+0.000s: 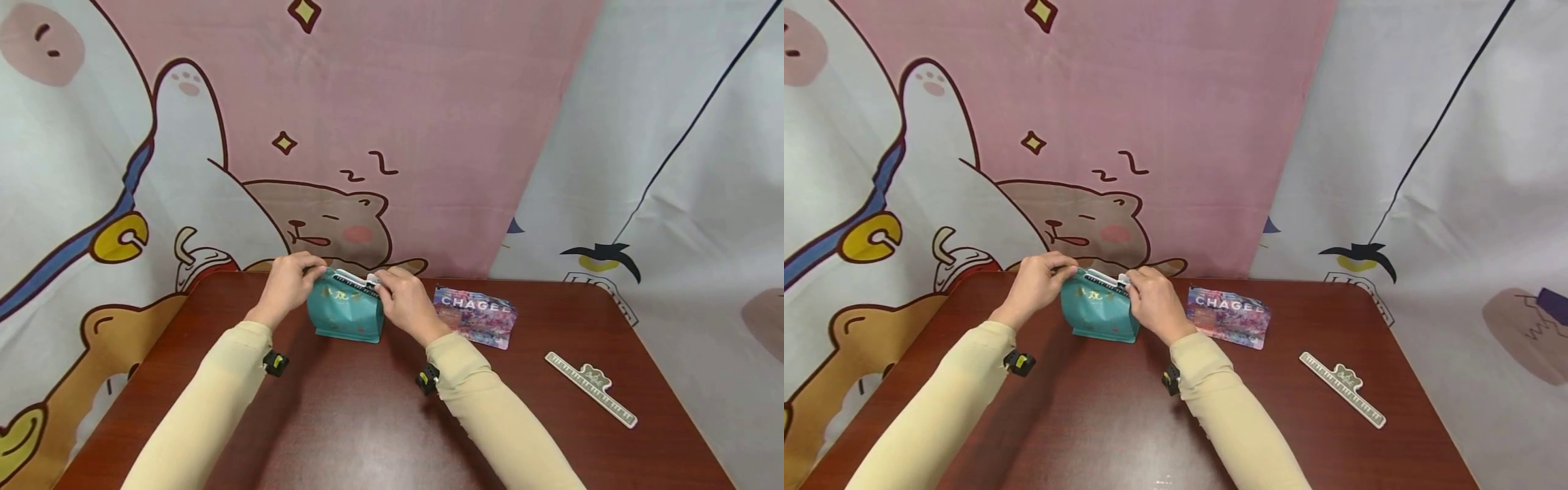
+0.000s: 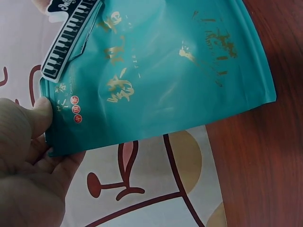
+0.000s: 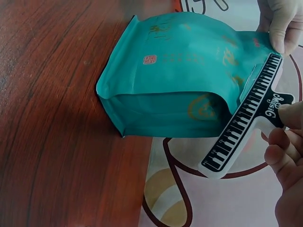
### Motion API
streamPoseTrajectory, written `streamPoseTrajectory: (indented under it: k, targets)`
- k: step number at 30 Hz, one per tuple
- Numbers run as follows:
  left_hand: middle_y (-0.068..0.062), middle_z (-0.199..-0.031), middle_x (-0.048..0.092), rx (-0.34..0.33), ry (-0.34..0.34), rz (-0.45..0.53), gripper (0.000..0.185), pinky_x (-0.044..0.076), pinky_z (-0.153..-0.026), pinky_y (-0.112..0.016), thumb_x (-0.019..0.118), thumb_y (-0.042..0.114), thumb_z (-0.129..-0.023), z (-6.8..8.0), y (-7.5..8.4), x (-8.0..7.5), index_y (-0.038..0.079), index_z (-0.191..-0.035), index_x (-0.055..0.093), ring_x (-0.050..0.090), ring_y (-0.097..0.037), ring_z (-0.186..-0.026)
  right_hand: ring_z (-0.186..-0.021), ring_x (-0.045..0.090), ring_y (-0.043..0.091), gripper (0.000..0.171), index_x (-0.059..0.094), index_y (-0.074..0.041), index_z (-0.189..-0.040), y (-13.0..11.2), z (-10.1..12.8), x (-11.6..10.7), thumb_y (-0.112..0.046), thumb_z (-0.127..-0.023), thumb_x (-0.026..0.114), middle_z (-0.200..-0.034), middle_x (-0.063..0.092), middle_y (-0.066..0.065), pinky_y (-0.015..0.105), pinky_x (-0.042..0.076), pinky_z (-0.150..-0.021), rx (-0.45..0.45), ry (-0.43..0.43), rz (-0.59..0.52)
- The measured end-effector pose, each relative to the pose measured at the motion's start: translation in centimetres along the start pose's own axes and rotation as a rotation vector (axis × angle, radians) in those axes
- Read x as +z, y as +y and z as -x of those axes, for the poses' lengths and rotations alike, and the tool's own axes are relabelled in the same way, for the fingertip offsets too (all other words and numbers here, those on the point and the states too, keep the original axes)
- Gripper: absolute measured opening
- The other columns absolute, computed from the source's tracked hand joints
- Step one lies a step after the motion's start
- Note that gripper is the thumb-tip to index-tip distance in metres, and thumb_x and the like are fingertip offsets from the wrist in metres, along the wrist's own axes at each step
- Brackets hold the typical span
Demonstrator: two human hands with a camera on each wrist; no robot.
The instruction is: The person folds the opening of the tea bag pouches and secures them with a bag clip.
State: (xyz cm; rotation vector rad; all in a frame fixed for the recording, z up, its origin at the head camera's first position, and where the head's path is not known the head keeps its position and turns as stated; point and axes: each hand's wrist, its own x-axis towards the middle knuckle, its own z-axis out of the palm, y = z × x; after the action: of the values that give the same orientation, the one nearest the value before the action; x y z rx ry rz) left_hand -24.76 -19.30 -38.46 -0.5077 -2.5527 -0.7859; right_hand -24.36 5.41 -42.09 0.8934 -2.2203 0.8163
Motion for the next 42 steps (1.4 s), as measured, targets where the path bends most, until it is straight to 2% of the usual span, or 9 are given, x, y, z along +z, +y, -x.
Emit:
streamPoseTrajectory:
  k: [7,15,25,32,38,42]
  targets:
    - [-0.01,-0.09,0.074,0.011,-0.006,-0.011,0.009,0.049,-0.063,-0.038,0.074,0.008,-0.095,-0.1,0.1,0.1,0.003,-0.097,0.081,0.065,-0.023,-0.069,-0.096,0.07,0.029,0.021,0.075,0.003,-0.113,-0.3,-0.2,0.1,-0.001,-0.093,0.072,-0.102,0.072,0.014,0.041,0.058,-0.085,0.033,-0.003,-0.016]
    - [-0.012,-0.091,0.075,0.031,0.007,-0.032,0.008,0.052,-0.066,-0.043,0.074,0.006,-0.094,0.0,0.3,0.0,0.002,-0.097,0.081,0.067,-0.026,-0.074,-0.092,0.069,0.027,0.019,0.075,0.001,-0.113,-0.7,-0.4,0.2,-0.002,-0.095,0.07,-0.1,0.071,0.013,0.04,0.058,-0.081,0.051,-0.023,-0.022]
    - [-0.01,-0.095,0.073,-0.003,-0.038,0.017,0.009,0.053,-0.069,-0.042,0.072,0.008,-0.097,0.2,0.0,-0.3,0.005,-0.101,0.079,0.067,-0.025,-0.078,-0.095,0.069,0.028,0.019,0.074,0.0,-0.115,-0.5,-0.5,-0.1,-0.003,-0.096,0.07,-0.102,0.071,0.013,0.04,0.058,-0.084,0.057,-0.072,-0.029]
    - [-0.01,-0.092,0.072,-0.003,-0.039,0.021,0.009,0.048,-0.065,-0.038,0.071,0.007,-0.097,0.4,-0.4,-0.3,0.005,-0.101,0.079,0.062,-0.022,-0.072,-0.091,0.069,0.027,0.021,0.073,0.001,-0.116,-0.4,-0.6,-0.4,-0.004,-0.097,0.069,-0.104,0.071,0.014,0.04,0.058,-0.079,0.064,-0.103,-0.046]
    - [-0.009,-0.093,0.073,-0.013,-0.049,0.007,0.009,0.048,-0.065,-0.038,0.071,0.009,-0.098,0.5,-0.2,-0.3,0.006,-0.1,0.079,0.062,-0.022,-0.072,-0.078,0.066,0.021,0.023,0.074,0.001,-0.118,-0.4,-1.0,-1.0,-0.004,-0.096,0.068,-0.101,0.071,0.013,0.034,0.056,-0.069,0.129,-0.157,-0.122]
    - [-0.01,-0.093,0.073,-0.015,-0.049,0.001,0.009,0.049,-0.066,-0.038,0.071,0.009,-0.098,0.6,-0.2,-0.3,0.005,-0.1,0.079,0.063,-0.022,-0.073,-0.08,0.065,0.023,0.025,0.074,0.001,-0.12,-0.5,-1.3,-1.1,-0.008,-0.096,0.071,-0.105,0.073,0.014,0.037,0.055,-0.072,0.173,-0.184,-0.134]
